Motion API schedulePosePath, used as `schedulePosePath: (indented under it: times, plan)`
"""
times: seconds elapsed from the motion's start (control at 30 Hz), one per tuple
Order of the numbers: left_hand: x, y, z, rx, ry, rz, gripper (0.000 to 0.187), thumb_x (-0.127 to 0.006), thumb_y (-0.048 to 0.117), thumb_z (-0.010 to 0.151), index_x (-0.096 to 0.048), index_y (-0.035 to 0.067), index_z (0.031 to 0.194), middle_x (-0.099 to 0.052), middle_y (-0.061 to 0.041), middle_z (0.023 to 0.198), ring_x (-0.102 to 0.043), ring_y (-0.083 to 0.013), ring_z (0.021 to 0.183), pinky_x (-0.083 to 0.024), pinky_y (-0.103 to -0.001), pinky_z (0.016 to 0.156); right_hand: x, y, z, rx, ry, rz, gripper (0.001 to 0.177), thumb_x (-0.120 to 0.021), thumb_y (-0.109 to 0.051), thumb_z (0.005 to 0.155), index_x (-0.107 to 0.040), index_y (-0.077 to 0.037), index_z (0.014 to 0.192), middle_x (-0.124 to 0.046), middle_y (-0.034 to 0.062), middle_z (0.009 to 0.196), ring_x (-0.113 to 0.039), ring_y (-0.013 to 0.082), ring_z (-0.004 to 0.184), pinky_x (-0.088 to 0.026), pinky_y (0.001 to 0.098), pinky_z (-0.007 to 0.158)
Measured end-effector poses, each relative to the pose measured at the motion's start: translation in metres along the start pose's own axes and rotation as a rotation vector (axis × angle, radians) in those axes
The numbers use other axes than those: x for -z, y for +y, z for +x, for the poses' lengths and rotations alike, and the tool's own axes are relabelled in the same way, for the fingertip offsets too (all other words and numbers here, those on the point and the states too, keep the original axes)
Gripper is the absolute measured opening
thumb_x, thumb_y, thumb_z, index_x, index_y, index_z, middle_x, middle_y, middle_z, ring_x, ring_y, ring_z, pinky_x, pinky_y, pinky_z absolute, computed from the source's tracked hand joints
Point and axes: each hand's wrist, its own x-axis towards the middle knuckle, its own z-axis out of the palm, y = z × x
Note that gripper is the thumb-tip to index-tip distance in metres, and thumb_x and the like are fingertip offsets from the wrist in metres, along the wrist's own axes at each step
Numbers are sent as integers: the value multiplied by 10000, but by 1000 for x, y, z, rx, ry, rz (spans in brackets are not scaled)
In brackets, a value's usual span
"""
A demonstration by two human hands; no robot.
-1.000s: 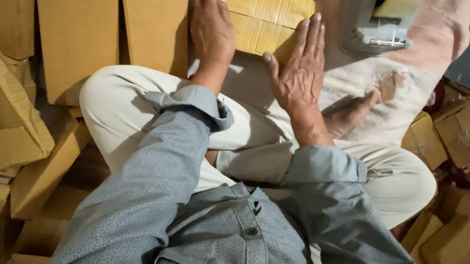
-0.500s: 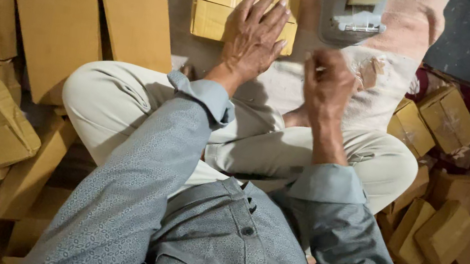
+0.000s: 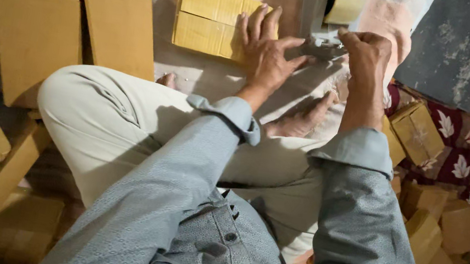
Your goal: The person sits on the floor and packs a smartwatch and its accessories into a cardboard box. They place the items inside, close the flaps, and seal the box with packing tape using a tape dispenser.
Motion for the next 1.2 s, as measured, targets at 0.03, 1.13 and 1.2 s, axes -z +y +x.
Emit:
schedulePosePath:
  times: [0.03, 1.13, 1.2]
  plan:
    - [-7, 4, 1, 51, -28, 38, 338, -898, 497, 591, -835, 277, 840, -470, -128, 1502, -260, -363, 1468, -9, -590, 1228, 1, -1, 2, -34, -30, 65, 298, -856, -257, 807, -775, 17, 893, -697, 50, 760, -613, 169, 704, -483, 349, 675]
    - [-31, -9, 5, -65, -53, 121, 330, -911, 407, 720, -814, 123, 858, -490, -186, 1513, -206, -402, 1526, 88, -688, 1235, -6, 67, -30, -126, 21, 208, 206, -826, -151, 890, -759, 44, 904, -725, 65, 754, -588, 127, 604, -482, 256, 546]
    - [-32, -9, -4, -42, -69, 144, 357, -911, 414, 715, -815, 136, 918, -472, -183, 1538, -211, -391, 1528, 77, -678, 1246, -20, 88, -32, 6, 83, 190, 214, -840, -108, 814, -715, 52, 880, -728, 68, 777, -655, 150, 647, -545, 274, 551]
